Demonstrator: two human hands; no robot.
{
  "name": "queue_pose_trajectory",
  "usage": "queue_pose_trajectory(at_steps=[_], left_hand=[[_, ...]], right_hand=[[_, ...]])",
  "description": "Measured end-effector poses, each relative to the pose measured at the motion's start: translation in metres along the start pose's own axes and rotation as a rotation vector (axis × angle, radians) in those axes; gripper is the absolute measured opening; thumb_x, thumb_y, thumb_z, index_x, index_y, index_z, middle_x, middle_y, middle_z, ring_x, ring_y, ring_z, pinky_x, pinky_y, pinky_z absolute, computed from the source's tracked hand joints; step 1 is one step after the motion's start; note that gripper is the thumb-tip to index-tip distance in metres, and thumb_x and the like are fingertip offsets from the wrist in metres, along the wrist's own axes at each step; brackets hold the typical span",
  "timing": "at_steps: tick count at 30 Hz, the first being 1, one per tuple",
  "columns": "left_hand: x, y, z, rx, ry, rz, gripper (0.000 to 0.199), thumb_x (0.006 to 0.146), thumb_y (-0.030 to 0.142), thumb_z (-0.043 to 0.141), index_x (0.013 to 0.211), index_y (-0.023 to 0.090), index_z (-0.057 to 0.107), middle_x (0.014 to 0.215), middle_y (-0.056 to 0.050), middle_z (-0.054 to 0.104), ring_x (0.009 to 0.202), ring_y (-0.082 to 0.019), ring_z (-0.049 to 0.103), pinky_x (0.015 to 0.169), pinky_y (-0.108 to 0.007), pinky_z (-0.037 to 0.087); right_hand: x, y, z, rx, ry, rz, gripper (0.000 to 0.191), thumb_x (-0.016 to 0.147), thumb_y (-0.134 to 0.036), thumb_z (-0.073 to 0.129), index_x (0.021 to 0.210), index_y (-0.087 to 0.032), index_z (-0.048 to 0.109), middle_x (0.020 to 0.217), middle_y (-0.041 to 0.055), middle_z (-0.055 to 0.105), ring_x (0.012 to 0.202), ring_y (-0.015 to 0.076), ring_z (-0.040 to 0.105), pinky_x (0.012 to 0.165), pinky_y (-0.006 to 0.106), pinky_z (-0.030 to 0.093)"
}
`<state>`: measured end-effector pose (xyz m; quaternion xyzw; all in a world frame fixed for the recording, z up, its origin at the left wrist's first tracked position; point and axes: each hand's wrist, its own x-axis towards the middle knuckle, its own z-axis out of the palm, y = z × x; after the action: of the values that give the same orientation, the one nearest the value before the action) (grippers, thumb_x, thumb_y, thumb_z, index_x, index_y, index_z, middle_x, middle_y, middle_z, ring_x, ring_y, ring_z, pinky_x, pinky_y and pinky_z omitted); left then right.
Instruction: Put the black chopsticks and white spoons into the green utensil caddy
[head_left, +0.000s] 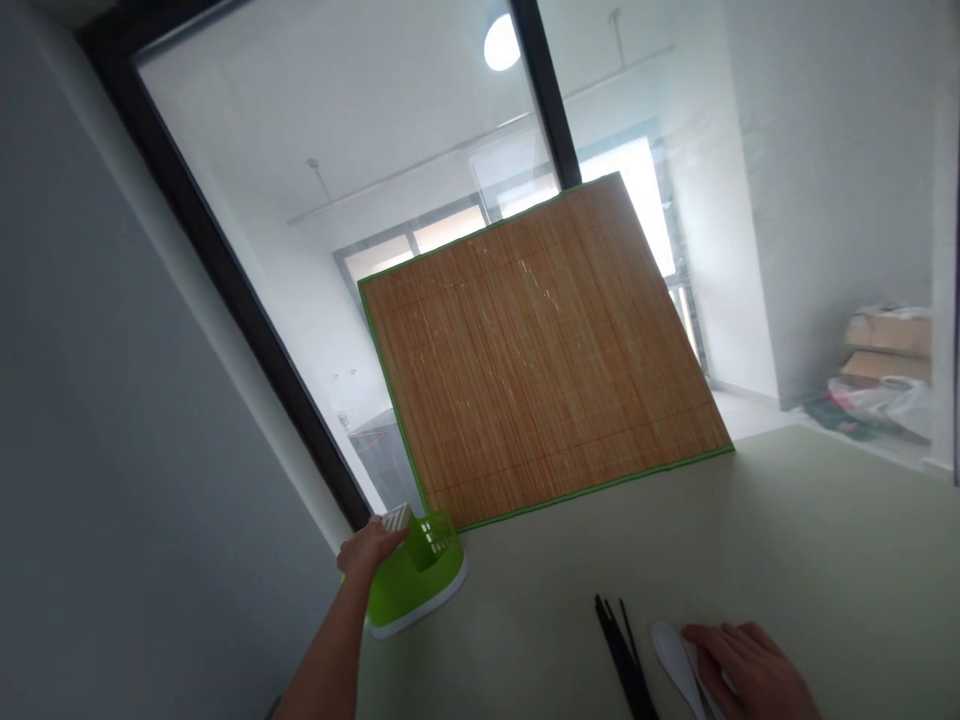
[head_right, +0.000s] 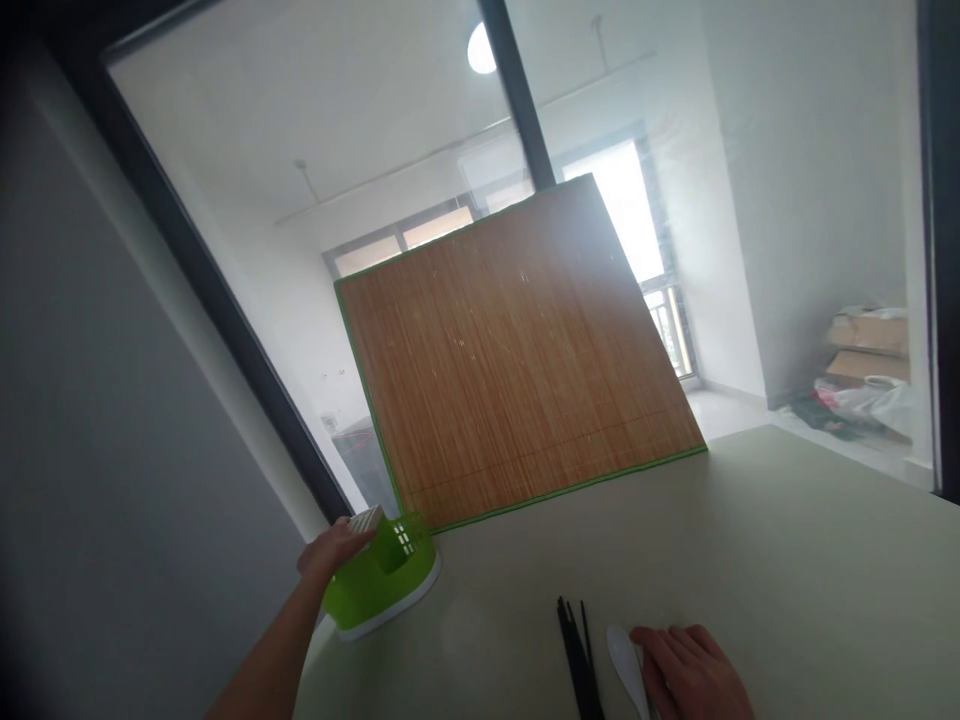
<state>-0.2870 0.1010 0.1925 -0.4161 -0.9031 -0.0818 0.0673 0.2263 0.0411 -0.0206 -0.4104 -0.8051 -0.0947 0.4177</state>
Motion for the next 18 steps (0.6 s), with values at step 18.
queue_pose_trajectory(at_steps=[18], left_hand=[[-0.194, 0.292, -0.029, -0.285, 0.038, 0.666, 0.062, 0.071, 0.059, 0.051, 0.124, 0.026, 0.049, 0.107, -0.011, 0.065, 0.098, -0.029, 0.060, 0.078, -0.038, 0.046]], right_hand=[[0.004, -0.015, -0.013, 0.063, -0.064, 0.092, 0.019, 0.087, -0.016, 0.041, 0.092, -0.023, 0.058, 0.077, 0.0001, 0.067, 0.067, 0.0150, 0.061, 0.069, 0.031, 0.038]])
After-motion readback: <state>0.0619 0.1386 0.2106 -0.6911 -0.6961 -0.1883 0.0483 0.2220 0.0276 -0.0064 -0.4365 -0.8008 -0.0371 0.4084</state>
